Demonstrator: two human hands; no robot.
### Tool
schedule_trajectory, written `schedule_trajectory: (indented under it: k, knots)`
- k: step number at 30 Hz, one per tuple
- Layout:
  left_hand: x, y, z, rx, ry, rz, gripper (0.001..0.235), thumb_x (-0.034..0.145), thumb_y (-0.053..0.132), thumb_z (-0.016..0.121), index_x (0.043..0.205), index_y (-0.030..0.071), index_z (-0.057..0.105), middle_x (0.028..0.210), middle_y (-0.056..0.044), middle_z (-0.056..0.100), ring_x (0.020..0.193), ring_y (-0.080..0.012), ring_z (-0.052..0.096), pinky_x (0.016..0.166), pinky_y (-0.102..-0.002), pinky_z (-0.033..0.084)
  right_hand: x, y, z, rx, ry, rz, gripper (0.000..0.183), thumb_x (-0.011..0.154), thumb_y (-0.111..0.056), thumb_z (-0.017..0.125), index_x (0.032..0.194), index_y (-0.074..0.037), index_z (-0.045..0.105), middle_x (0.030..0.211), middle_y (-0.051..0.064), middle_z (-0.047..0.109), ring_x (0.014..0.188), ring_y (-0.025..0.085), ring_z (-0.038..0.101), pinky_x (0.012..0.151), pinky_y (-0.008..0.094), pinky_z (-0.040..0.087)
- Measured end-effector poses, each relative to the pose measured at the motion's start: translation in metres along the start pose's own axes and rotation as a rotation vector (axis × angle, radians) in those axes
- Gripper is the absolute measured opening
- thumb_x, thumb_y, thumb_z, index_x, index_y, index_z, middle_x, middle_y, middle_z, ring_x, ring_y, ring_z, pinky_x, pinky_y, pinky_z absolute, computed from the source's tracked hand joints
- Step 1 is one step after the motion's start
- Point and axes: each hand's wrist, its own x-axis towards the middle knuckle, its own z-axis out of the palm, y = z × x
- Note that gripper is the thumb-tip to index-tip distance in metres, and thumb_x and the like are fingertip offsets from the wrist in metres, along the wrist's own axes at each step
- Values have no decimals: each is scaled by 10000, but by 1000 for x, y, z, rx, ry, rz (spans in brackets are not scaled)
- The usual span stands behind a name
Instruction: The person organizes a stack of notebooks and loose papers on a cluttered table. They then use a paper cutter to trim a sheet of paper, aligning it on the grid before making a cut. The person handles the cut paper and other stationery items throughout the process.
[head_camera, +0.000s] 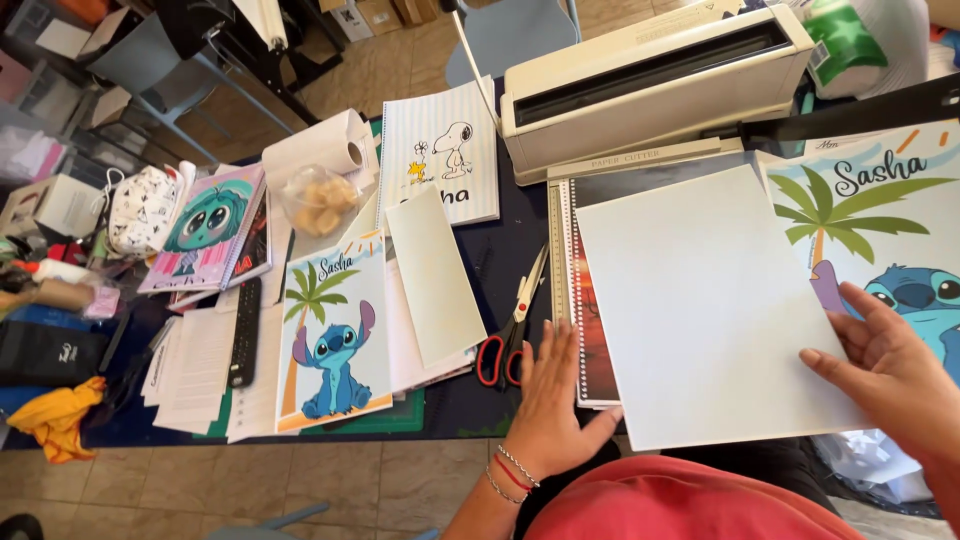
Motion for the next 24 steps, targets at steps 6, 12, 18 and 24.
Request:
schedule_trajectory:
  k: [6, 12, 18, 24]
  knots:
    - [-3, -14, 2, 56, -71, 100, 1181, 860, 530, 713, 1627, 111, -81, 1749, -166, -29, 1615, -366, -90, 1231, -642, -133, -4, 0, 2, -175, 46, -23, 874, 879, 167, 552, 1652, -100, 243, 1561, 172, 467, 1402, 247, 461, 1179, 405, 370]
    - [0, -23, 11, 59, 12, 144, 1071, 869, 415, 721, 1628, 48, 60, 1725, -213, 93, 1604, -396, 26, 1233, -646, -63, -5, 1, 1, -276, 23, -56, 862, 859, 106, 599, 1631, -121, 289, 1572, 112, 487, 1392, 227, 509, 1184, 387, 393]
    - [-1, -23, 20, 101, 76, 116, 965, 895, 238, 682, 1625, 15, 92, 1721, -224, 76, 1594, -415, 23, 1247, -607, -2, -10, 10, 7, -496, 22, -87, 875, 857, -9, 656, 1631, -191, 291, 1576, 30, 505, 1411, 187, 531, 1163, 356, 420]
    - [-5, -27, 4, -248, 5, 60, 1042, 905, 176, 750, 1635, 81, 13, 1730, -179, -69, 1608, -336, -58, 1272, -524, 27, -14, 19, 15, -595, 20, -161, 871, 859, -91, 659, 1633, -199, 274, 1598, -17, 477, 1445, 157, 486, 1170, 326, 395]
